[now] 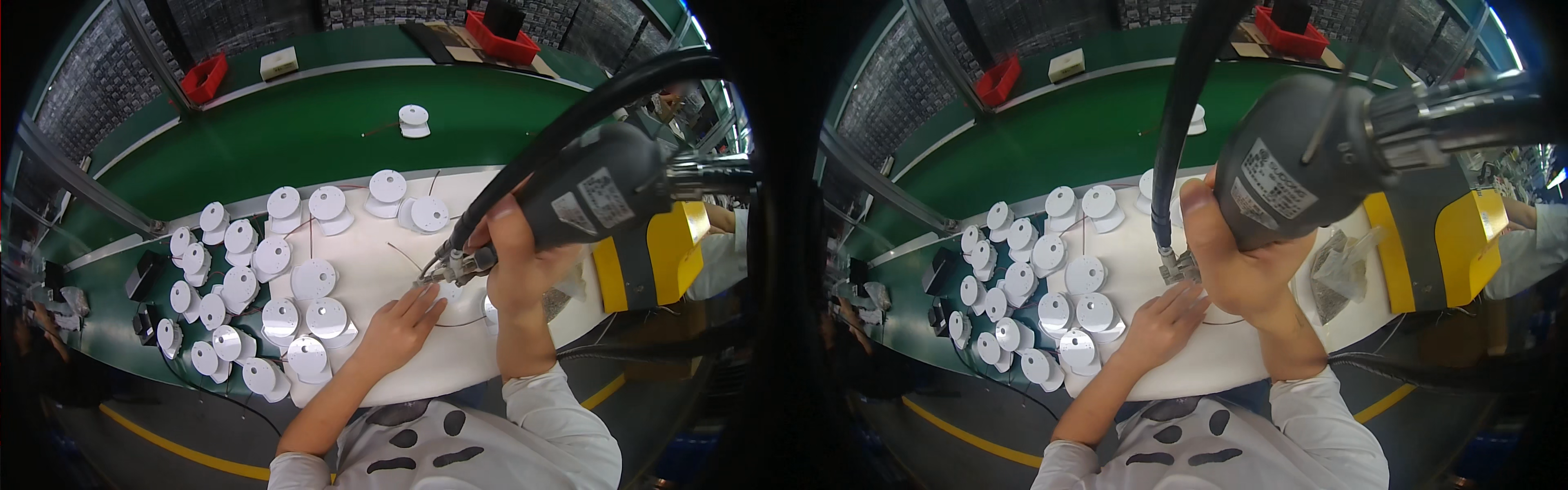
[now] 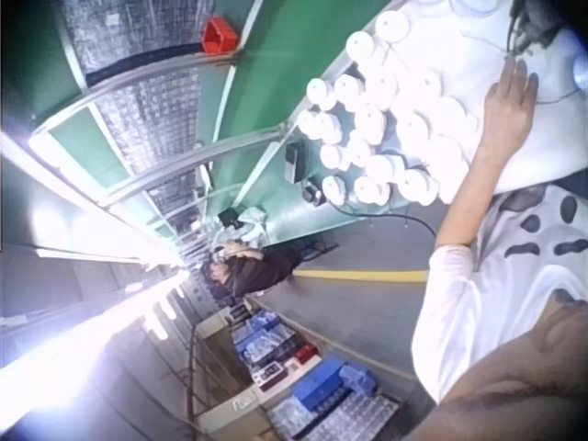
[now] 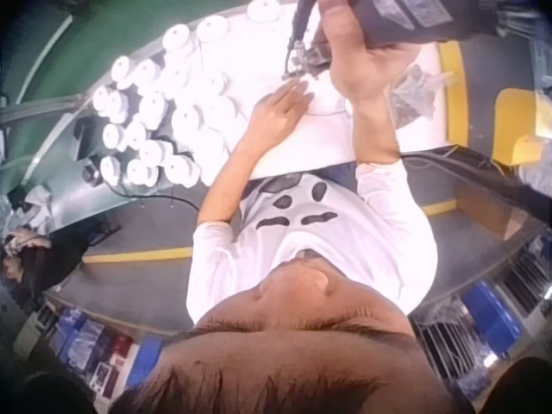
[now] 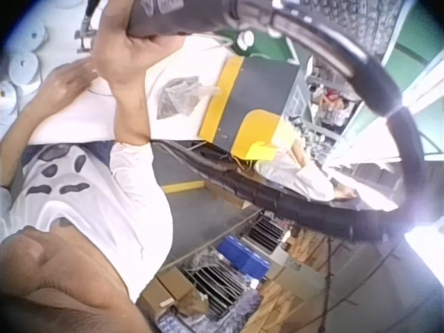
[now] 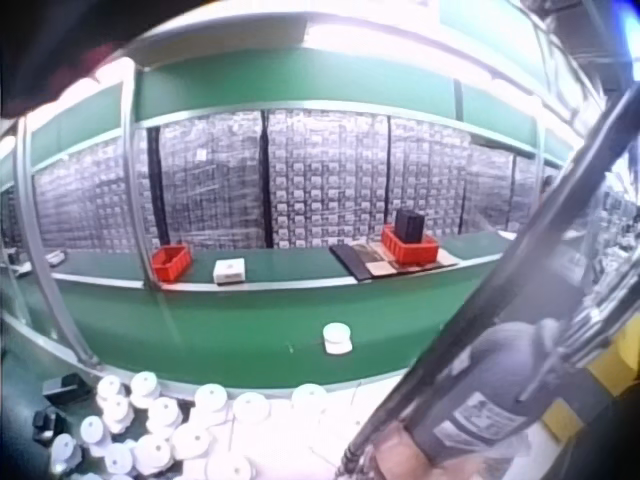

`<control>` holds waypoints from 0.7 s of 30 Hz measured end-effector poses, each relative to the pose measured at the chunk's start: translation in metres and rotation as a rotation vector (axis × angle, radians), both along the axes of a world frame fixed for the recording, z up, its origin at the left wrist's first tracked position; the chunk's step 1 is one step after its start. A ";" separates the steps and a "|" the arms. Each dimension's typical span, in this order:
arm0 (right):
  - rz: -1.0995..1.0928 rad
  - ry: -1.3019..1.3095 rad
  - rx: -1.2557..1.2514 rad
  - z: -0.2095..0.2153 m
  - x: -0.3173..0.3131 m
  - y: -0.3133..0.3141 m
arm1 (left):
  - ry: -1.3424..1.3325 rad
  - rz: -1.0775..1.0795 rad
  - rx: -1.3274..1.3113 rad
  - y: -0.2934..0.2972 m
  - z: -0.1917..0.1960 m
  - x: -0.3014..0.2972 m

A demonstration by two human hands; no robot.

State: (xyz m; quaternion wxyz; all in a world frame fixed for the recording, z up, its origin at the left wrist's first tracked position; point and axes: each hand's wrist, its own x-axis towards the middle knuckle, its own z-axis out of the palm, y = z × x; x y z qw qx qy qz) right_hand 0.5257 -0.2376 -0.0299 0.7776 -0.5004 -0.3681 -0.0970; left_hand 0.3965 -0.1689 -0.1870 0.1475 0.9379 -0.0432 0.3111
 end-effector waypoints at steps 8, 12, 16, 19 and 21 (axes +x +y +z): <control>0.127 0.098 0.264 0.030 0.051 -0.037 | -0.059 0.068 0.082 -0.007 0.012 0.002; -0.074 -0.086 0.149 0.038 0.082 -0.062 | -0.113 0.153 0.032 0.001 0.036 0.004; 0.008 -0.066 0.127 0.039 0.079 -0.085 | -0.054 0.262 0.199 0.083 0.064 0.048; 0.027 -0.171 0.132 0.034 0.071 -0.090 | 0.065 0.369 0.267 0.125 0.085 0.103; -0.061 -0.189 0.164 0.030 0.063 -0.059 | 0.110 0.366 0.396 0.203 0.072 0.121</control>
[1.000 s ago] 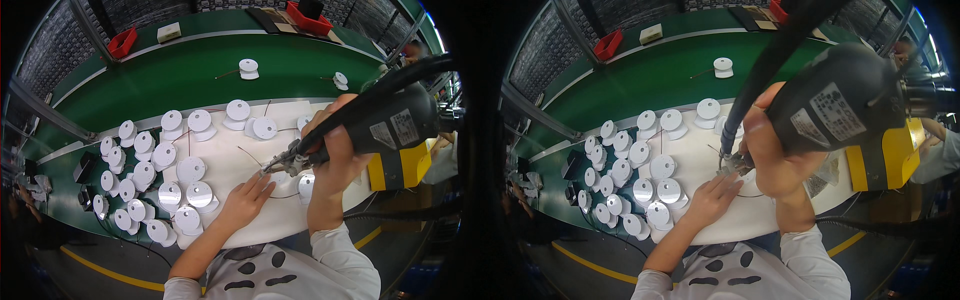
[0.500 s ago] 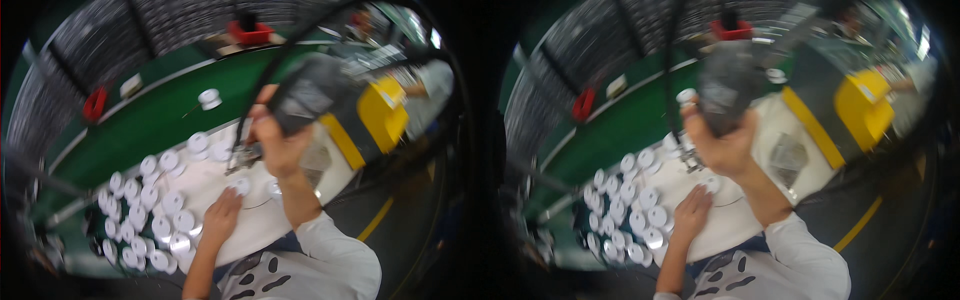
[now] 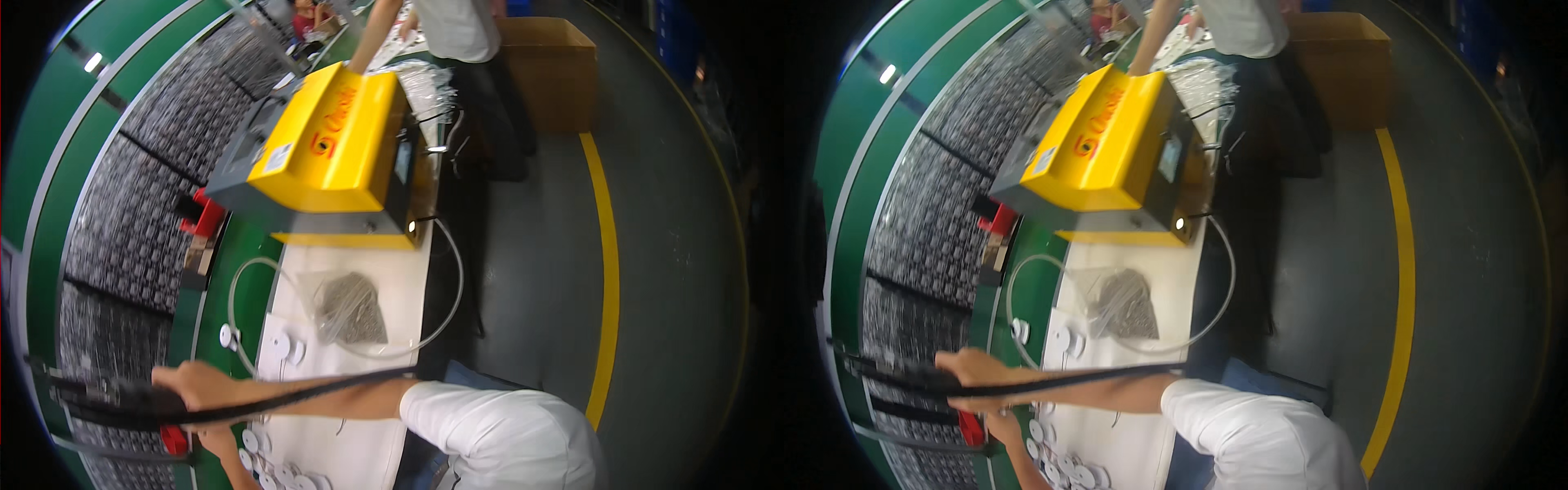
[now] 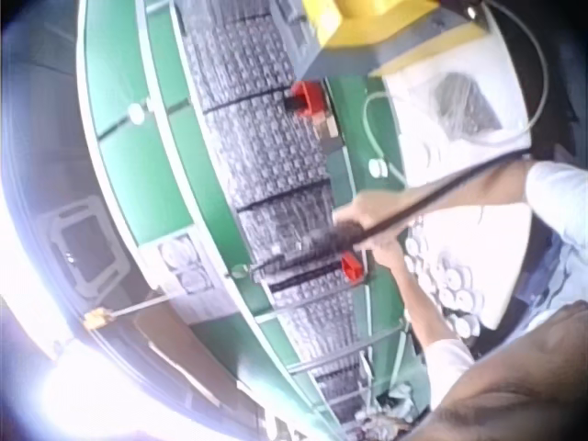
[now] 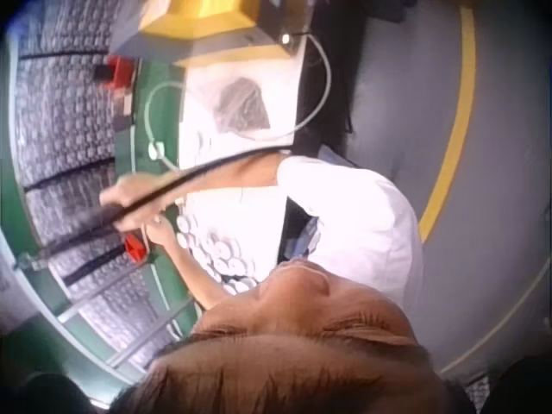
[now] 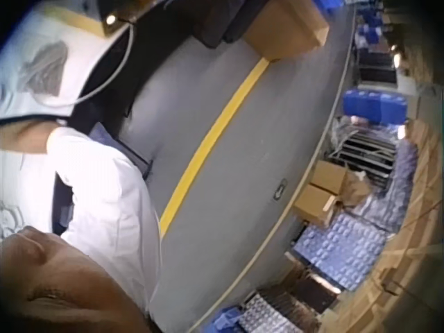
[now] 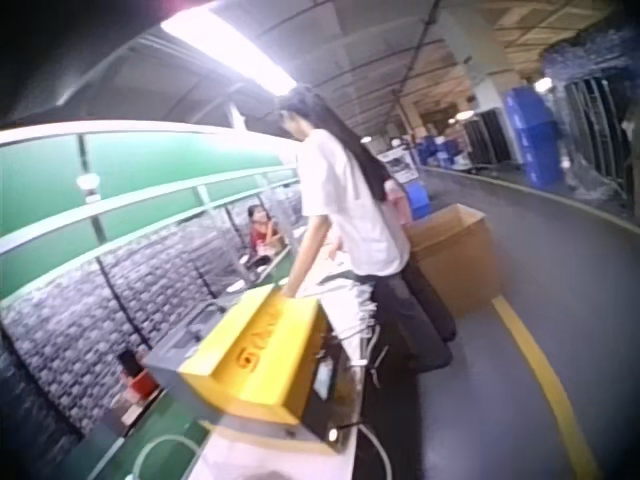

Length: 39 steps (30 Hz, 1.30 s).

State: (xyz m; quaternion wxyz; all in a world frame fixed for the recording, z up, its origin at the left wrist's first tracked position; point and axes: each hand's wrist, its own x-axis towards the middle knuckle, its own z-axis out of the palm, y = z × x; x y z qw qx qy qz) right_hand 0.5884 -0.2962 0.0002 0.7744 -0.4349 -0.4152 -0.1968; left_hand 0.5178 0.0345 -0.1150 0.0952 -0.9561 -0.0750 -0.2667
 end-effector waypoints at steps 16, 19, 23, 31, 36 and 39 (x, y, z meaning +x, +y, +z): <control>0.120 0.082 -0.032 -0.003 0.010 -0.009 | 0.101 -0.235 -0.198 -0.038 0.002 0.049; 0.078 0.074 -0.025 -0.007 0.013 0.002 | 0.121 -0.230 -0.341 -0.077 0.021 0.008; 0.025 0.054 -0.014 -0.013 0.017 0.012 | 0.186 -0.250 -0.537 -0.139 0.031 -0.034; 0.007 0.025 -0.062 -0.019 0.016 0.019 | 0.312 -0.148 -0.285 -0.253 0.018 -0.139; 0.033 0.012 -0.066 -0.013 0.008 0.019 | 0.295 -0.107 -0.397 -0.287 -0.013 -0.157; 0.052 -0.032 -0.091 -0.005 0.006 0.033 | 0.105 -0.190 -0.312 -0.272 -0.034 -0.168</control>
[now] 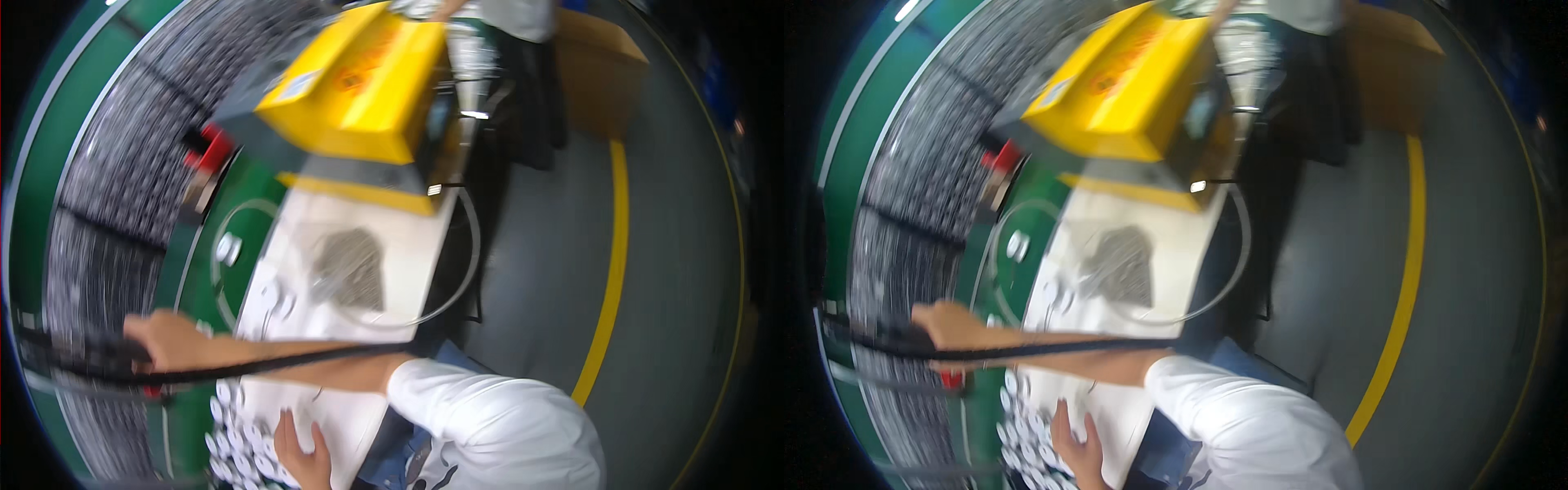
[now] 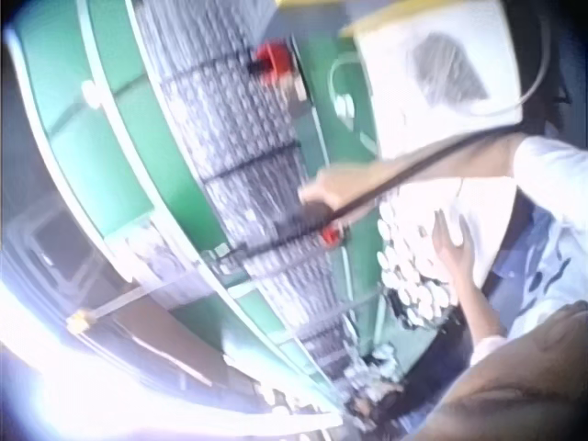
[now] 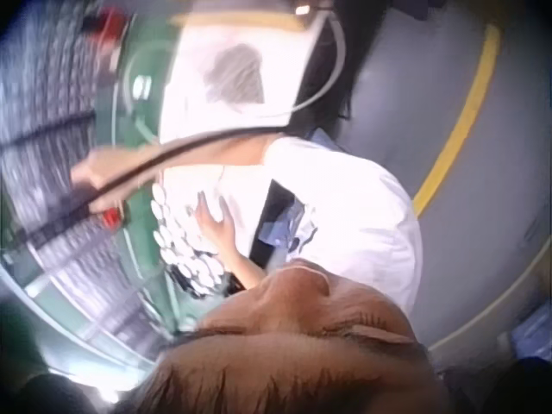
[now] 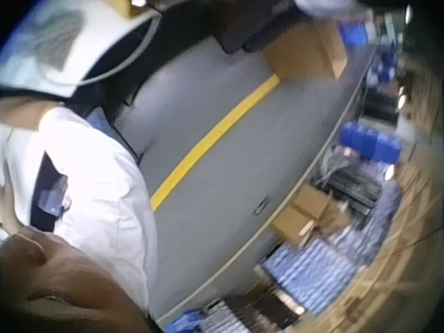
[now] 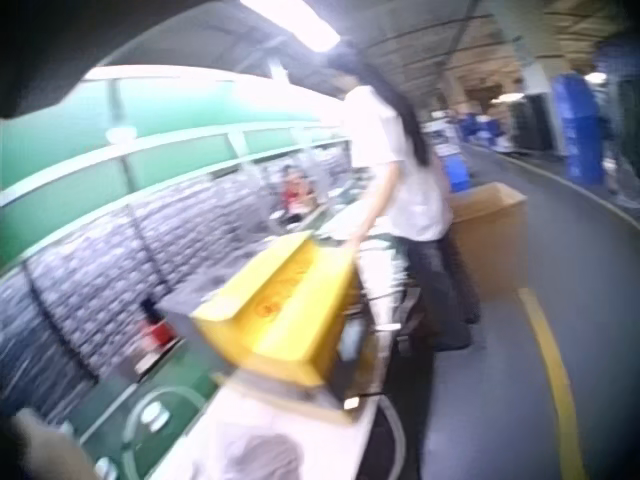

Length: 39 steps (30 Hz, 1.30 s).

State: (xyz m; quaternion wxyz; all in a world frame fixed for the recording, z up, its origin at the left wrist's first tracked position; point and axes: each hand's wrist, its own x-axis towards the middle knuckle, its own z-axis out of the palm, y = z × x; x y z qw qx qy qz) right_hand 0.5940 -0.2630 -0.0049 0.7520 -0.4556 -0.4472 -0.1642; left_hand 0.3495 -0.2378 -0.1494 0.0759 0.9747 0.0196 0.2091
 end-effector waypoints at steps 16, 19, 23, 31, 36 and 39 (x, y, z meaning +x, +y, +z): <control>-0.044 0.182 -0.002 0.022 -0.007 -0.045 | -0.013 -0.116 -0.310 -0.009 -0.006 0.073; -0.055 0.153 -0.024 0.018 -0.009 -0.039 | 0.098 -0.122 -0.234 0.001 -0.027 0.083; -0.092 0.173 -0.046 0.016 -0.013 -0.034 | 0.132 -0.072 -0.287 0.026 -0.024 0.073; -0.077 0.181 -0.022 0.013 -0.021 -0.028 | -0.119 -0.019 -0.196 0.045 -0.005 0.043; -0.084 0.223 -0.052 0.014 -0.028 -0.023 | -0.126 -0.202 -0.065 0.047 -0.033 0.050; -0.096 0.255 -0.046 0.014 -0.030 -0.020 | -0.150 -0.111 -0.032 0.053 -0.036 0.054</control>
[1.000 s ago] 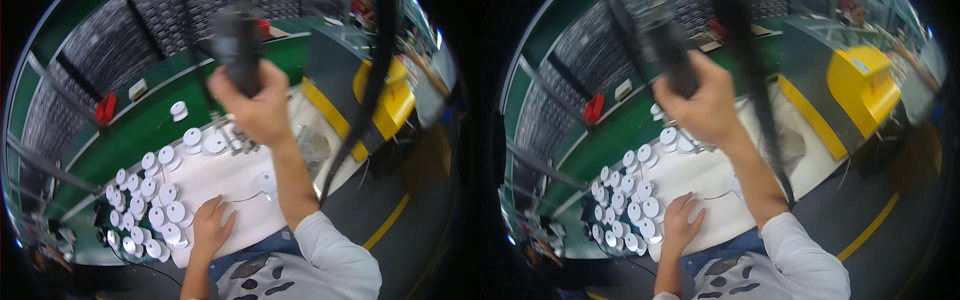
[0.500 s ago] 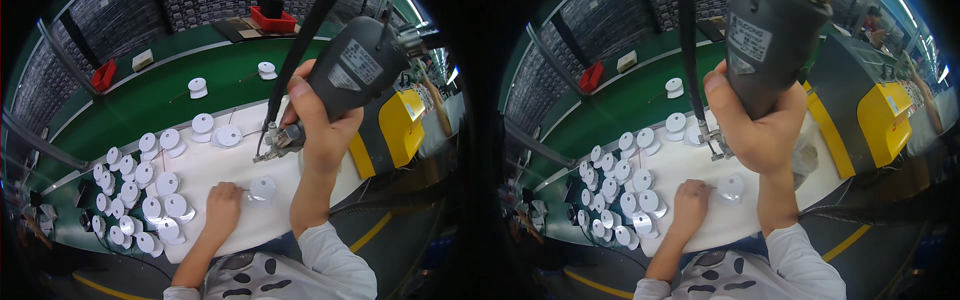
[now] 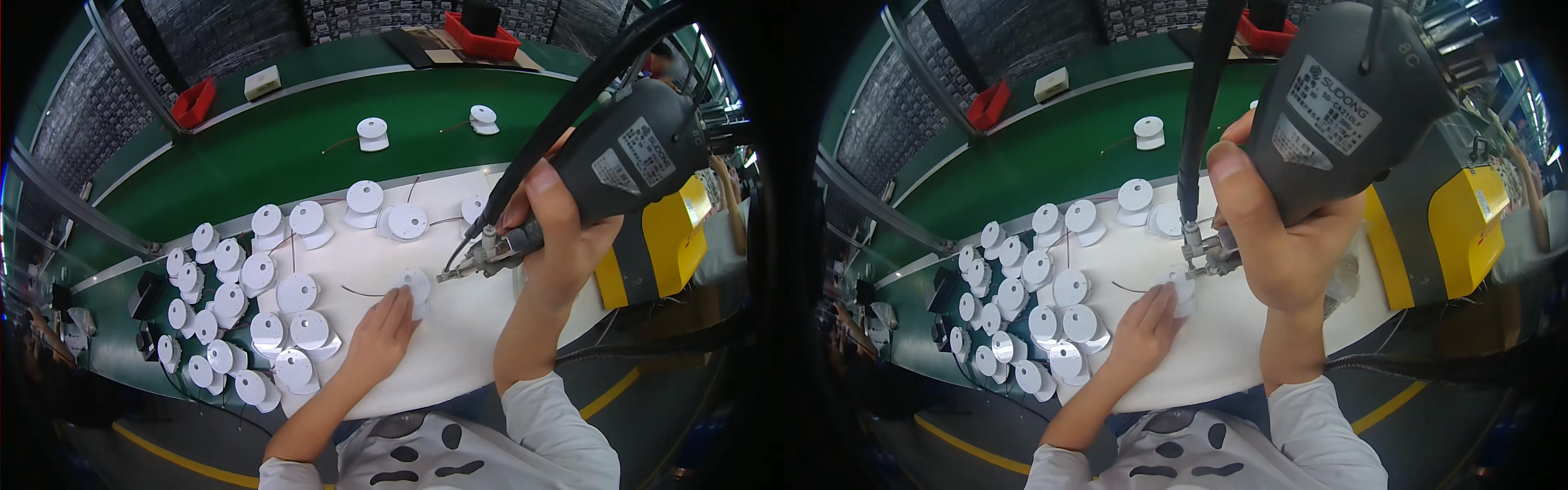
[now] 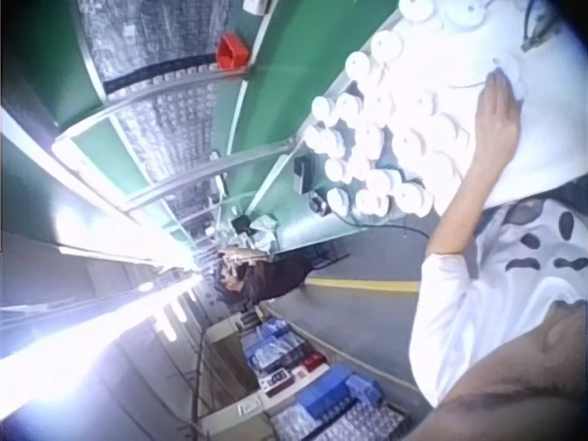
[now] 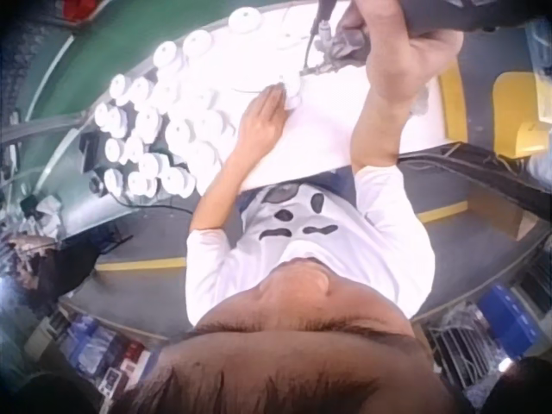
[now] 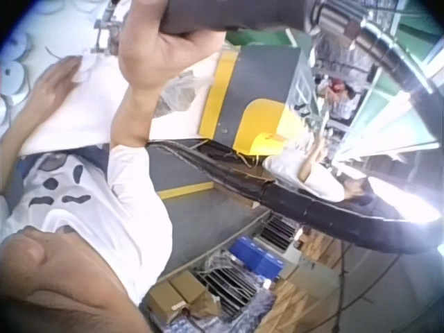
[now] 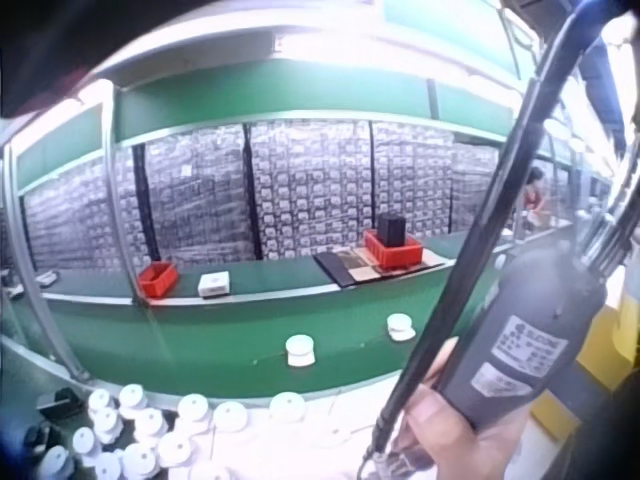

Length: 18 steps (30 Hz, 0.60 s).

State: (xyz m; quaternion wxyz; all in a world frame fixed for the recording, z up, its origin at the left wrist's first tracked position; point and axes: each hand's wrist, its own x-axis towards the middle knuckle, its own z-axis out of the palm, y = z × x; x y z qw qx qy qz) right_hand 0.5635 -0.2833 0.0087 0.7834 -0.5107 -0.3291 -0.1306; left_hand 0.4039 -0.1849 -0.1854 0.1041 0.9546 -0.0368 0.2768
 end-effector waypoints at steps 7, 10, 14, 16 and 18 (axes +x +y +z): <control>-0.024 -0.008 -0.074 -0.011 -0.012 0.013 | 0.044 0.071 0.080 0.001 -0.001 -0.002; -0.038 -0.046 -0.097 -0.013 -0.018 0.017 | 0.069 0.055 0.130 0.003 -0.001 -0.003; -0.013 -0.024 -0.092 -0.014 -0.026 0.025 | 0.086 0.026 0.121 0.004 -0.003 -0.005; -0.012 0.002 -0.083 -0.016 -0.028 0.028 | 0.105 0.036 0.121 0.003 -0.003 -0.006; -0.028 -0.020 -0.115 -0.019 -0.027 0.029 | 0.103 0.043 0.126 0.004 -0.003 -0.007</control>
